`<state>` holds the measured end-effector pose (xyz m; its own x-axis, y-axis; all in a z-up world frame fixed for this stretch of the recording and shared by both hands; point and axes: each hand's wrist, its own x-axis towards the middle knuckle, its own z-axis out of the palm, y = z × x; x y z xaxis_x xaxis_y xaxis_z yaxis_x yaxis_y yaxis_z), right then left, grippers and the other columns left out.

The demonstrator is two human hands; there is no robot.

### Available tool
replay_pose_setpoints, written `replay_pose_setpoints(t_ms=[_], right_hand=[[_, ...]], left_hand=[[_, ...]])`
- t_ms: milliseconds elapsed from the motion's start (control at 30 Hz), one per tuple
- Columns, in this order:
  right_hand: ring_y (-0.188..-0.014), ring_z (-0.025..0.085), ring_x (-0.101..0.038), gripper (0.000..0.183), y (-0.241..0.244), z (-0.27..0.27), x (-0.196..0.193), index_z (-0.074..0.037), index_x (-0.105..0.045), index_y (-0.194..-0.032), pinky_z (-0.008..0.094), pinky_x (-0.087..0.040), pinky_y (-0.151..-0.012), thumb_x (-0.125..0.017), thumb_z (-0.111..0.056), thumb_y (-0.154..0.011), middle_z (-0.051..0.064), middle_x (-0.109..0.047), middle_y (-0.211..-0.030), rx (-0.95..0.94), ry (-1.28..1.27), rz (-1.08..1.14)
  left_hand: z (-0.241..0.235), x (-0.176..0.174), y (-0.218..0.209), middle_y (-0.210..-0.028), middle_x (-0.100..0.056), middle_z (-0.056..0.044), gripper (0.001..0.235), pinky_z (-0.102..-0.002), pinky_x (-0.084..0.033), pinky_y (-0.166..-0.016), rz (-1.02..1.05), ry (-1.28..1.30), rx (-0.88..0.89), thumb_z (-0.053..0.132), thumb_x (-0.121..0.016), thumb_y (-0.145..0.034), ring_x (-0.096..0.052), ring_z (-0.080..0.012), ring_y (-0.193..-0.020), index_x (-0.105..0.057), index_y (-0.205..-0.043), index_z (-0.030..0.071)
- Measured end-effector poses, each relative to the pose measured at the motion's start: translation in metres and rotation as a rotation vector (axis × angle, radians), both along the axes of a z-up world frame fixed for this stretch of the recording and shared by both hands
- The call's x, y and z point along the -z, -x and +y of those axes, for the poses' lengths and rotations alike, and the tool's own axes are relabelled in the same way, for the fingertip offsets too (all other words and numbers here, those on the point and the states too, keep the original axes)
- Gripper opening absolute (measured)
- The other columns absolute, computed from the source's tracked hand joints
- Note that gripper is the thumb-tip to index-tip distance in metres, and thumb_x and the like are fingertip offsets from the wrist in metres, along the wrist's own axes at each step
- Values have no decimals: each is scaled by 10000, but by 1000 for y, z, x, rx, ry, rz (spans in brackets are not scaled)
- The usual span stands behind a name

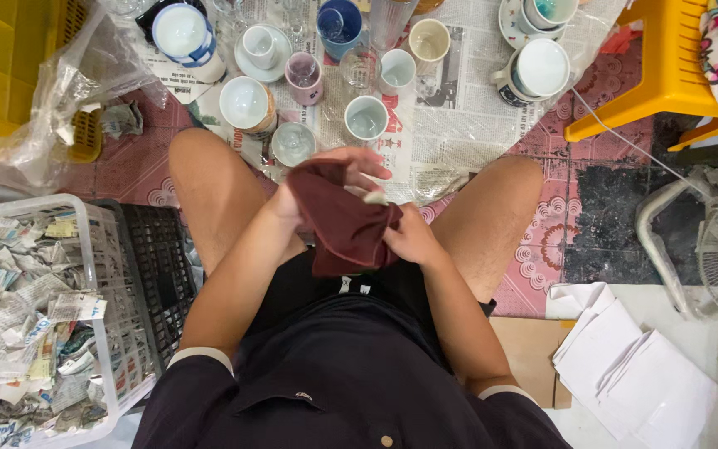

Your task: The person wipes various ceramic items, including cups, bowls, and a pitcher, using a maroon cloth. They handle each item one at a time, wiping the exterior and interior surfaces before placing them back on the table.

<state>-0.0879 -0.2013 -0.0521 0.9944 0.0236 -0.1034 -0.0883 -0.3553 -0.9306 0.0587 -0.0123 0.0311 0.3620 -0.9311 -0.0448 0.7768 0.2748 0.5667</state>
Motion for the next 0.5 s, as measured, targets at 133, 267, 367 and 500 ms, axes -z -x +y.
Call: replay_pose_setpoints(t_ms=[133, 267, 367, 500], right_hand=[[-870, 242, -712, 269, 1, -2, 2, -14, -680, -1124, 358, -578, -799, -656, -154, -896, 147, -762, -970, -236, -151, 134], [-1102, 250, -657, 354, 3, -2, -2, 6, -665, -1251, 371, -514, -960, -668, -179, -949, 197, -709, -1200, -379, 6, -85], [-1133, 194, -663, 429, 4, -2, -8, -7, -623, -1316, 350, -506, -999, -646, -196, -931, 154, -715, -1250, -348, -79, 76], [-1151, 203, -664, 443, 6, -7, -7, -4, -620, -1342, 352, -521, -1002, -621, -180, -935, 135, -721, -1265, -342, -306, 176]], left_hand=[[-3, -6, 9, -1218, -660, -179, 492, -390, -557, -968, -126, 229, -118, 343, -749, -817, -688, -265, -1087, -628, -1183, 36], [9, -28, 8, -1170, -668, -145, 315, -375, -551, -962, -798, -179, -600, 82, -686, -802, -671, -256, -1036, -655, -1115, 58], [18, -54, 13, -1085, -687, -106, 407, -358, -551, -887, -1159, -724, -704, 34, -692, -804, -675, -269, -940, -672, -1207, 90], [20, -94, 29, -1174, -646, -145, 475, -416, -493, -915, -1694, -956, -711, 42, -762, -748, -620, -356, -1106, -687, -1217, 63]])
